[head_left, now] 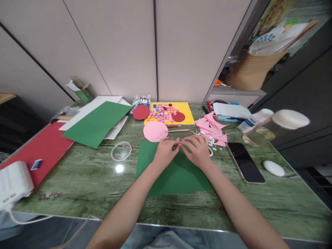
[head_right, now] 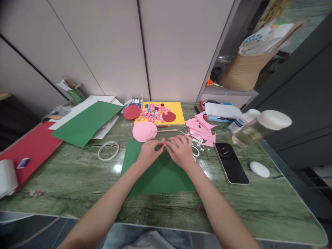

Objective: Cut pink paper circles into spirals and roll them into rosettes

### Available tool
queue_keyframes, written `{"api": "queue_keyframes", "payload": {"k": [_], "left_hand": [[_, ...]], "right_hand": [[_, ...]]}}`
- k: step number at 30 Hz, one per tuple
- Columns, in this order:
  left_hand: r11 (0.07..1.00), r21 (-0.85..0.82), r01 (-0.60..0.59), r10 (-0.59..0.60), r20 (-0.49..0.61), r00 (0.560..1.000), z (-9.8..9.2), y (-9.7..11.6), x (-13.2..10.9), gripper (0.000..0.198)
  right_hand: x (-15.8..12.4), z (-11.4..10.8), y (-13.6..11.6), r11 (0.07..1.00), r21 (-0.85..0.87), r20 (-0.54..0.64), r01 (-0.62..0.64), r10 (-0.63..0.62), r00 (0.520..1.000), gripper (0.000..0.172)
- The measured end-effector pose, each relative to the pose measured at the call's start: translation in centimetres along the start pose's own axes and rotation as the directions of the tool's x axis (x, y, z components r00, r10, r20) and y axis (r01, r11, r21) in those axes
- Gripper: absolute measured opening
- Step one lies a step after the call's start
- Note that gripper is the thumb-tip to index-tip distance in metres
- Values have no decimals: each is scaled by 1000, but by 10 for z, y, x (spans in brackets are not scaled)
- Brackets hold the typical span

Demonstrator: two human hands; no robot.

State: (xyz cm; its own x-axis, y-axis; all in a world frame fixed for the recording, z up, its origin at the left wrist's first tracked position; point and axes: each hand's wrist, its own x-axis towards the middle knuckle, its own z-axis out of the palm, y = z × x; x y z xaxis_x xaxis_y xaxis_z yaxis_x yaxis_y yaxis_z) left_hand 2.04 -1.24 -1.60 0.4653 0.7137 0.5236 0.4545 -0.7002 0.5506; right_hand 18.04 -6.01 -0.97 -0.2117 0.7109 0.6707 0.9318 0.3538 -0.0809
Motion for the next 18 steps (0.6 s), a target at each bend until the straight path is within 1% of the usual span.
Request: {"api": "queue_keyframes", "payload": {"k": [4,7,9,11,14,18], "left_hand": [[997,52,-49,49,7,999,0,-1,-1,14],[999,41,-27,27,1,1000,-3,1,0,13],[999,-23,29,-28,6,1000,-6,5,1,14],[987,-124,100,-99,19,995,-9,9,3,14],[940,-286,186,-184,32,982,-13,15,5,13],[872,-423,248,-254,42,966,-16,20,7,13]], "right_hand": [[0,-1,0,997,-46,-8,54,-55,998,8],[0,0,2,998,-26,-21,50,-50,999,9],[-1,0,2,999,-4,-41,32,-33,999,10],[-1,1,3,1000,19,-73,16,-15,997,11],[-1,1,3,999,52,-126,-10,17,992,11],[-1,1,3,989,127,-122,-72,88,989,10]]}}
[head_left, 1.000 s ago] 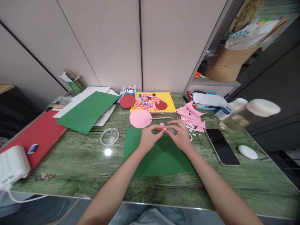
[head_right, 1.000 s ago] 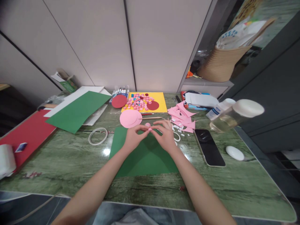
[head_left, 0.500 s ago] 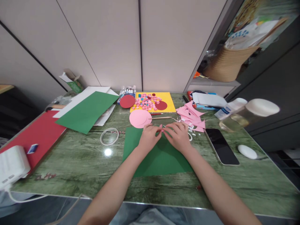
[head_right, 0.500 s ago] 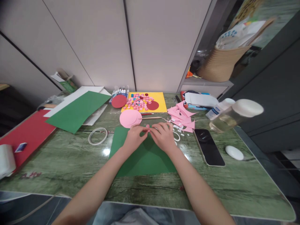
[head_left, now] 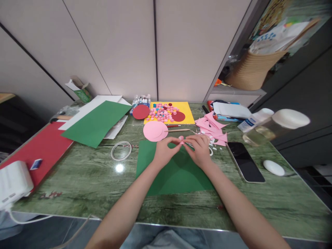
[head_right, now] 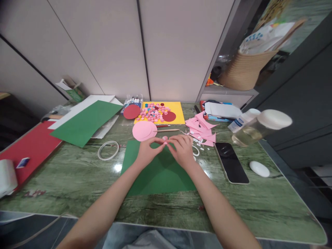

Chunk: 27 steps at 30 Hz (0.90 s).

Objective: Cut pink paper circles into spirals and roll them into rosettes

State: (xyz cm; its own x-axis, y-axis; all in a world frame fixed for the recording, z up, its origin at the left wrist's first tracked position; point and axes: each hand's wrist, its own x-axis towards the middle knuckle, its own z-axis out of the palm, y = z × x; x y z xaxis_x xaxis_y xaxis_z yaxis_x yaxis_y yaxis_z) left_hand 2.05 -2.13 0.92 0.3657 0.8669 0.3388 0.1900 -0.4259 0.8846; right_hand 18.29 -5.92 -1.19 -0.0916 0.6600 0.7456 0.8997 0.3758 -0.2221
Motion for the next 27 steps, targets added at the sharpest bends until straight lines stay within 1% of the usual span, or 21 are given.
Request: {"api": "queue_keyframes", "payload": {"k": [5,9,11,14,17,20,21,23,27], "left_hand": [[992,-123,41,-40,10,999,3,-1,-1,15],[987,-151,47,-48,-3,999,4,-2,-2,16],[995,-92,25,-26,-9,1000,4,-3,-2,15],[988,130,-79,83,-26,996,3,-8,-3,13],[919,332,-213,232,-17,973,4,-16,-3,13],[873,393,-289,318,-7,948,6,-19,-3,13],[872,391,-294,323,-8,946,6,-19,-4,13],[894,364,-261,289,-22,957,6,-15,-4,14],[969,211,-129,141,-43,989,5,-4,-5,15]], "right_hand": [[2,0,-2,988,127,9,-91,91,996,9],[4,-1,-6,974,187,-1,-126,128,992,7],[4,-1,-7,978,175,2,-117,119,993,7],[3,-1,-5,995,79,26,-68,66,997,9],[1,-1,-4,999,-34,45,14,-12,999,12],[-1,-1,-3,989,-112,38,92,-88,995,15],[-2,-2,-2,986,-131,27,107,-104,994,16],[-2,-2,-3,981,-154,-4,117,-119,993,17],[-2,-4,-4,983,-160,-61,91,-102,993,13]]}}
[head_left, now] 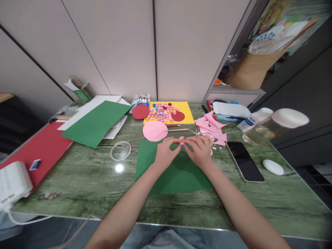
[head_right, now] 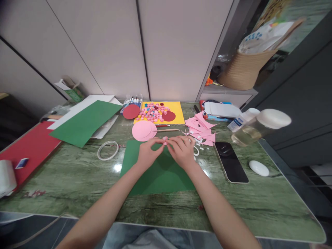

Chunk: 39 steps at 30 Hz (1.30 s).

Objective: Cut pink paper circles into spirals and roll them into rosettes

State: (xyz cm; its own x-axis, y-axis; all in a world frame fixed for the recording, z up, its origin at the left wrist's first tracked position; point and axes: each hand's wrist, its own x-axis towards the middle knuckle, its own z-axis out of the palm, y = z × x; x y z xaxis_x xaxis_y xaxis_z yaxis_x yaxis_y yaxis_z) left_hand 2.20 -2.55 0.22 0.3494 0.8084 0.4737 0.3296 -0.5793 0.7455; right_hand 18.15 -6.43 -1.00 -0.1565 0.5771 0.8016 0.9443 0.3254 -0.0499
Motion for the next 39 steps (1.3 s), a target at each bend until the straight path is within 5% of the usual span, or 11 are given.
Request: {"api": "queue_keyframes", "payload": {"k": [10,17,24,27,33,39], "left_hand": [[953,-284,105,-103,23,994,0,3,0,15],[993,-114,14,-15,-7,1000,0,-3,0,16],[971,105,-214,216,-8,976,3,-14,1,14],[988,67,-138,138,-6,990,2,-9,1,15],[957,-272,105,-101,31,994,2,2,1,19],[952,-289,95,-98,2,995,5,-1,0,14]], "right_hand": [[-1,1,1,985,147,-33,-89,95,995,13],[1,2,0,989,132,-35,-69,74,997,12],[1,2,0,999,-16,4,43,-43,999,14],[0,2,1,997,-43,-18,63,-64,998,13],[2,0,0,996,-75,-71,54,-59,996,13],[3,-1,-1,996,-81,-83,46,-53,995,14]]}}
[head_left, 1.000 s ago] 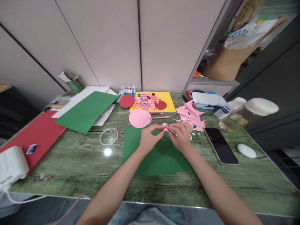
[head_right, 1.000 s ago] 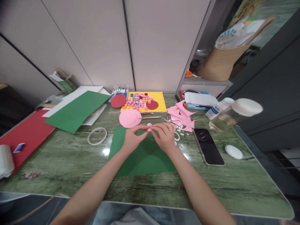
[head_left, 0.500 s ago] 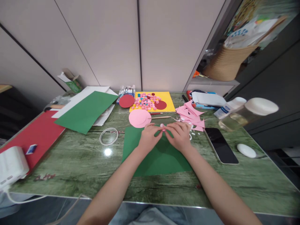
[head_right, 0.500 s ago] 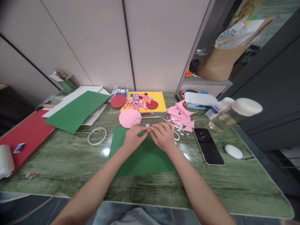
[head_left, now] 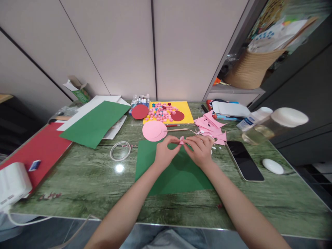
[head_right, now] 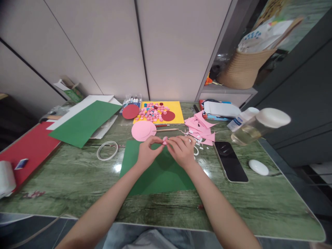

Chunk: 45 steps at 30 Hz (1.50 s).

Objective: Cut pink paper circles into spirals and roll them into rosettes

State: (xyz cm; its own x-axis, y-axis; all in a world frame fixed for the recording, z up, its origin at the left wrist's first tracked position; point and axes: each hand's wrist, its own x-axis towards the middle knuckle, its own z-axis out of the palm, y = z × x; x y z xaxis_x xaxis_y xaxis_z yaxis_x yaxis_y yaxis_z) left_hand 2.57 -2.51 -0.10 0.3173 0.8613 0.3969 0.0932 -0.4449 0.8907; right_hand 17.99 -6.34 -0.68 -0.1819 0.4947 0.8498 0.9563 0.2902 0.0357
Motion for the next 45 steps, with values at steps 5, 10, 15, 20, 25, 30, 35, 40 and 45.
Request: {"api": "queue_keyframes", "payload": {"k": [5,10,15,20,25,30,35,40,45], "left_hand": [[966,191,-176,179,-3,984,-2,-3,-1,13],[933,253,-257,265,1,964,-1,-5,-2,19],[998,68,-10,12,-24,1000,2,-2,-3,21],[984,-148,102,-103,0,995,6,-1,-2,25],[971,-211,115,-112,26,993,5,-2,-2,27],[936,-302,179,-177,35,984,0,0,0,27],[867,-405,291,-305,32,952,1,-2,4,20],[873,-377,308,-317,40,948,2,-5,5,16],[851,-403,336,-362,15,932,4,-8,3,13]], "right_hand": [[0,0,0,1000,8,-1,4,-4,1000,13],[0,-1,0,1000,14,8,7,-7,1000,12],[0,0,0,1000,24,23,-13,13,1000,14],[-1,1,1,999,27,22,-17,17,1000,14],[-1,0,1,1000,24,17,-11,10,1000,11],[-1,0,1,999,33,39,4,-6,999,10],[1,-1,-2,997,64,52,41,-45,998,13],[1,-3,-4,996,67,58,56,-60,996,13],[-1,-2,-3,997,58,66,49,-53,996,13]]}}
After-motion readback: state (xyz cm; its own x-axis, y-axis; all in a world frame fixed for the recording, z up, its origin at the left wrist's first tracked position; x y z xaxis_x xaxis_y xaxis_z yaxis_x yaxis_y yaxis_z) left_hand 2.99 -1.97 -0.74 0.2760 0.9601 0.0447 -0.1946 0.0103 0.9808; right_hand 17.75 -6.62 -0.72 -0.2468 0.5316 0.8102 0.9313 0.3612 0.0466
